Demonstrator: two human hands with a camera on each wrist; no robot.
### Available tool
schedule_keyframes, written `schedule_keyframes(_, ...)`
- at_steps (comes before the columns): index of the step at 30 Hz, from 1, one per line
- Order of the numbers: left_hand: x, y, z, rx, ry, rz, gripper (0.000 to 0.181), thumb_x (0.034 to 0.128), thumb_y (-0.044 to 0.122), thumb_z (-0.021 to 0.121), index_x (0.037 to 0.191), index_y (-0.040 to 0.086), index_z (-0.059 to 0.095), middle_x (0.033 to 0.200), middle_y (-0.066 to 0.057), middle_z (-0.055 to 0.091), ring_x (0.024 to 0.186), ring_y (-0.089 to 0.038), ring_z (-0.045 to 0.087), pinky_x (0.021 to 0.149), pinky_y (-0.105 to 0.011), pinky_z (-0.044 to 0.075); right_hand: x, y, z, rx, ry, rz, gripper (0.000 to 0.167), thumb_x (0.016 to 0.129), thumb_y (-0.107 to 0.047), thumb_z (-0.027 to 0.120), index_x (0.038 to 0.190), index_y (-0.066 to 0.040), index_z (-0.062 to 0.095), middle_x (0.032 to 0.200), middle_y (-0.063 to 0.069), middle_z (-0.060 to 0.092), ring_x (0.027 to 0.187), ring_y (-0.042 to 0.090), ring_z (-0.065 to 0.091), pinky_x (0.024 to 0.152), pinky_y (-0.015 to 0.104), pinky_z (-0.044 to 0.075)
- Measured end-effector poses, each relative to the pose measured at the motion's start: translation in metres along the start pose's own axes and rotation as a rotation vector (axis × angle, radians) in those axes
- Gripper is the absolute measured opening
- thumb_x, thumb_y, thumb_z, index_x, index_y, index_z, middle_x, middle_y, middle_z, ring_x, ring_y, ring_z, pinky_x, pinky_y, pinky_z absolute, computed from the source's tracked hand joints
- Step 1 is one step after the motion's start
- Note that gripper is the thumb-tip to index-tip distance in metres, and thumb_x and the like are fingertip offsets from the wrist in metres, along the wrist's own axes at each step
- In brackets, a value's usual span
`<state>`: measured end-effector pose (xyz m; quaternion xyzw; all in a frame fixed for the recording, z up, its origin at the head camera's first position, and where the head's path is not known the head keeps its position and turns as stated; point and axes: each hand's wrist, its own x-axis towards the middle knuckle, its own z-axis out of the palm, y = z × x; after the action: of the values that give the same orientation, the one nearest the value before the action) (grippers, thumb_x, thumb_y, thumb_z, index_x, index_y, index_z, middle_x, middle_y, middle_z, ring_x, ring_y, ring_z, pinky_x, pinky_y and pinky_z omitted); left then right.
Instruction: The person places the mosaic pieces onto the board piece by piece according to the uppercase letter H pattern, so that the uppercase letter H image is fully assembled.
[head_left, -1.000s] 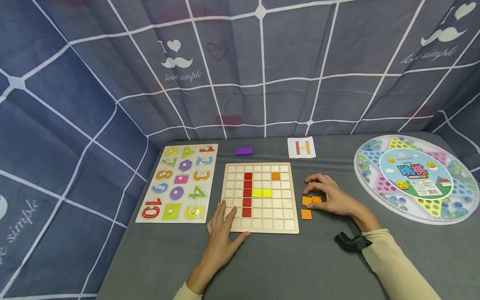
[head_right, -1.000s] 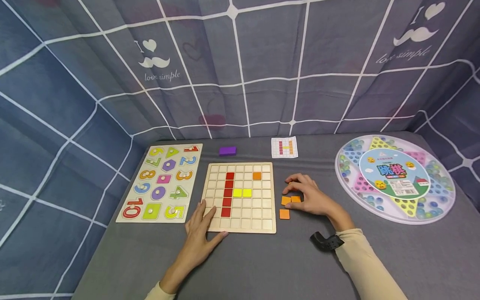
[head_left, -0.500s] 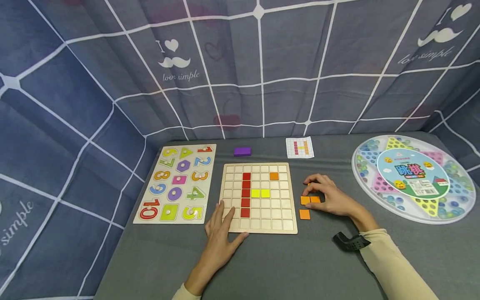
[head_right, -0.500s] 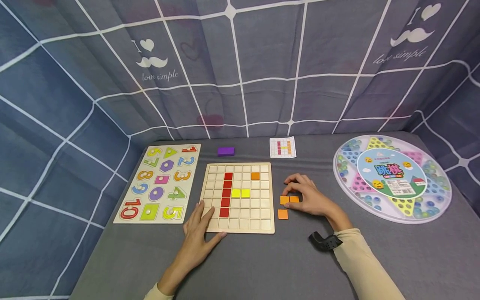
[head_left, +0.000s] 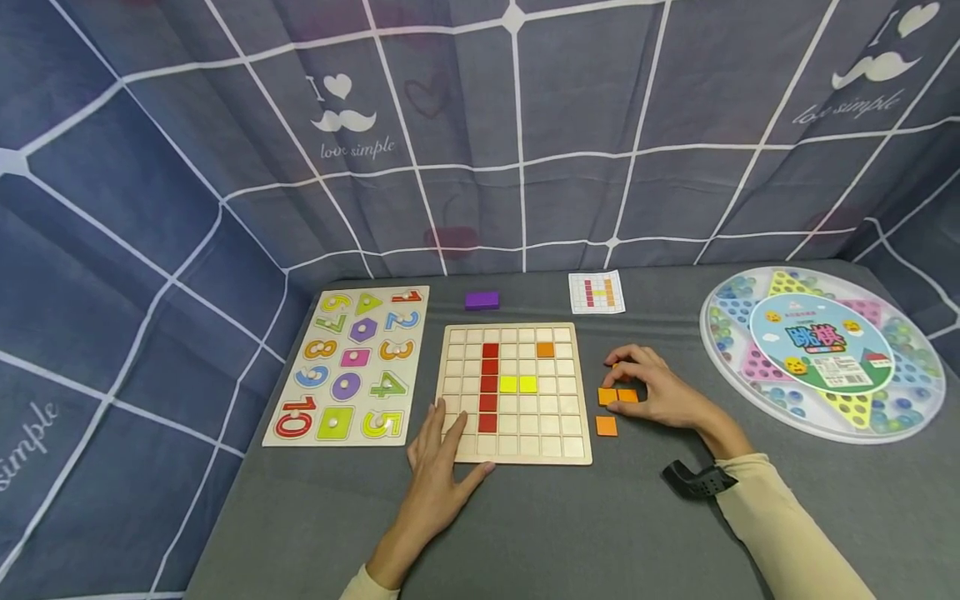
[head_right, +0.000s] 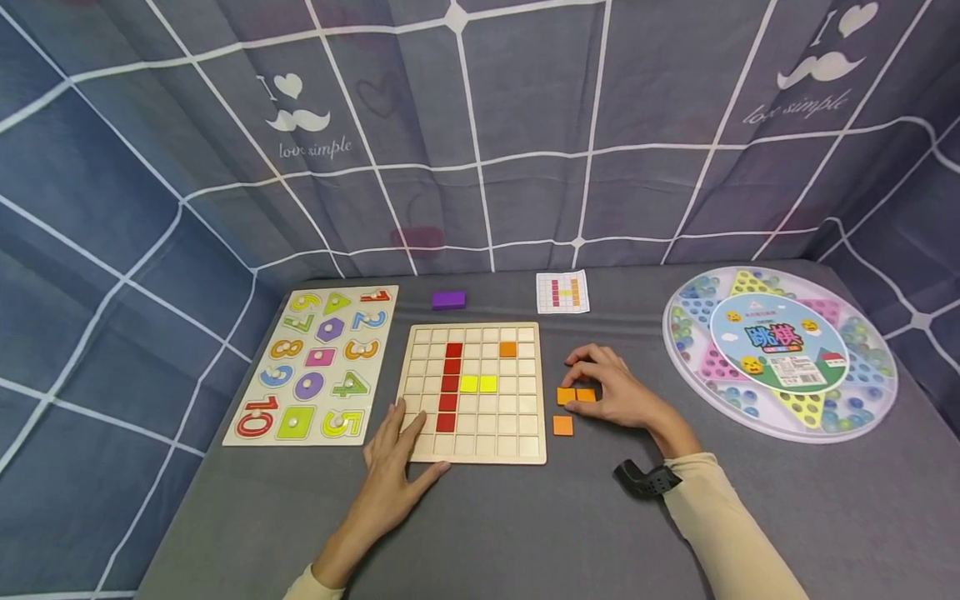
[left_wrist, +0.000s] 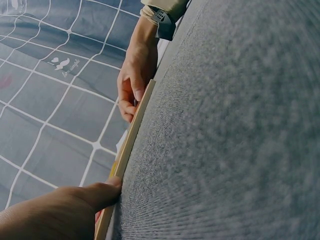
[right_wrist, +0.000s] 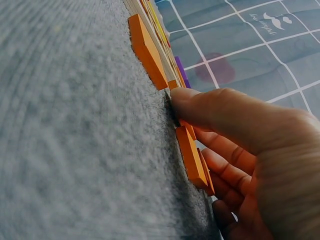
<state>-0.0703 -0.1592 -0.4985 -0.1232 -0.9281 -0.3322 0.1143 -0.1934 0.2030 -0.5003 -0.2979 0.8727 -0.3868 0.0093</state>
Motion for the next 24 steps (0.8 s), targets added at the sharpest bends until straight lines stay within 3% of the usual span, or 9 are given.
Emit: schedule_keyframes(24,0.0003,0.0003,-0.0017,0.007,0.012,0.016,0.078,0.0776,0.031,0.082,0.14,-0.002,0.05,0.156,-0.031,0.023,0.144,-0.049,0.02,0.099,-0.06,0.018,0.0004,-0.0026,-0.0009,0.014,-0.01,0.01,0.023,0.079,-0.023,0.082,0.096,-0.029,0.068,0.124,0.002,0.051,0.118,0.026,0.038,0.096,0.051,0.026)
